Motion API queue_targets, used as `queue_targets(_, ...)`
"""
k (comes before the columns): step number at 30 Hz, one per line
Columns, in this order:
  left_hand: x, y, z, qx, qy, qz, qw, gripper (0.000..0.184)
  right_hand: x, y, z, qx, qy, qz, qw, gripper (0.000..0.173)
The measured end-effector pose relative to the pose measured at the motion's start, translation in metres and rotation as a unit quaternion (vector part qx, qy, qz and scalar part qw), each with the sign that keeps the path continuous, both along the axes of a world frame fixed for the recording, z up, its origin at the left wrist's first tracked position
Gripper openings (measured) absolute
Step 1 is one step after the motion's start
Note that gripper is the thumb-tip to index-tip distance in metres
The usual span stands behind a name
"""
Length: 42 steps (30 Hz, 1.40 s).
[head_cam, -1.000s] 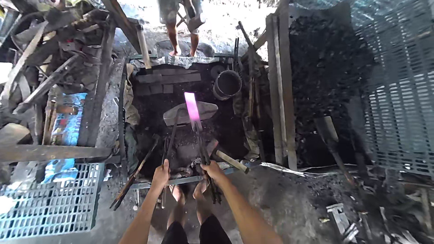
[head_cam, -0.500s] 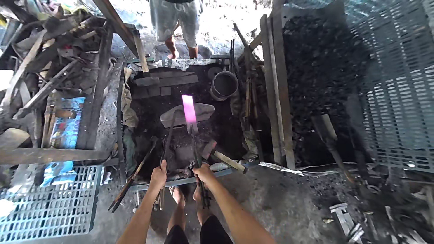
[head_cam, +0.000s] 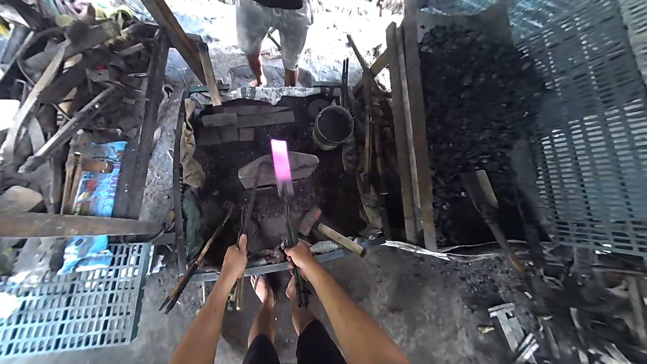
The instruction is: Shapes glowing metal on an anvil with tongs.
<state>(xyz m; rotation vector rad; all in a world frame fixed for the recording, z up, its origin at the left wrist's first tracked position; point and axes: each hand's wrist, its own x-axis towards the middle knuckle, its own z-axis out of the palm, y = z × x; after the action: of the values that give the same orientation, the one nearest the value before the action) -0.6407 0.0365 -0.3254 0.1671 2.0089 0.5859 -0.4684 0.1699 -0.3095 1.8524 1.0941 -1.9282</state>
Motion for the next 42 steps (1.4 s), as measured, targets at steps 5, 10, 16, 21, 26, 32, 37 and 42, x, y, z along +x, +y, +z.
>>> queue_targets(5,0.0,0.0,0.002,-0.007,0.016,-0.007,1.0,0.073,0.002,0.0,-0.005,0.009,-0.015,0.021,1.0,0.019)
queue_targets(10,-0.003,-0.001,0.014,-0.016,0.041,-0.022,0.999,0.075,0.011,-0.007,-0.019,0.038,-0.014,0.034,0.999,0.02)
queue_targets(16,0.006,0.002,0.008,-0.004,0.033,-0.009,0.999,0.072,0.013,-0.001,-0.005,0.018,-0.011,0.02,1.0,0.018)
queue_targets(21,0.006,0.007,0.004,-0.012,0.035,-0.012,0.999,0.072,0.012,-0.008,-0.003,0.009,-0.005,-0.002,1.0,0.017)
queue_targets(26,0.001,0.014,-0.002,-0.019,0.052,-0.039,0.998,0.075,0.013,-0.013,0.005,-0.003,-0.001,-0.02,1.0,0.02)
queue_targets(32,0.001,0.012,-0.011,-0.025,0.052,-0.046,0.997,0.076,0.01,-0.021,0.003,-0.004,-0.022,-0.02,1.0,0.019)
queue_targets(37,0.001,0.012,-0.012,-0.021,0.047,-0.044,0.998,0.076,0.009,-0.024,0.0,-0.005,-0.016,-0.03,0.999,0.018)
queue_targets(42,0.003,0.014,-0.007,-0.026,0.064,-0.056,0.996,0.075,0.01,-0.025,-0.004,0.007,-0.034,-0.006,0.999,0.019)
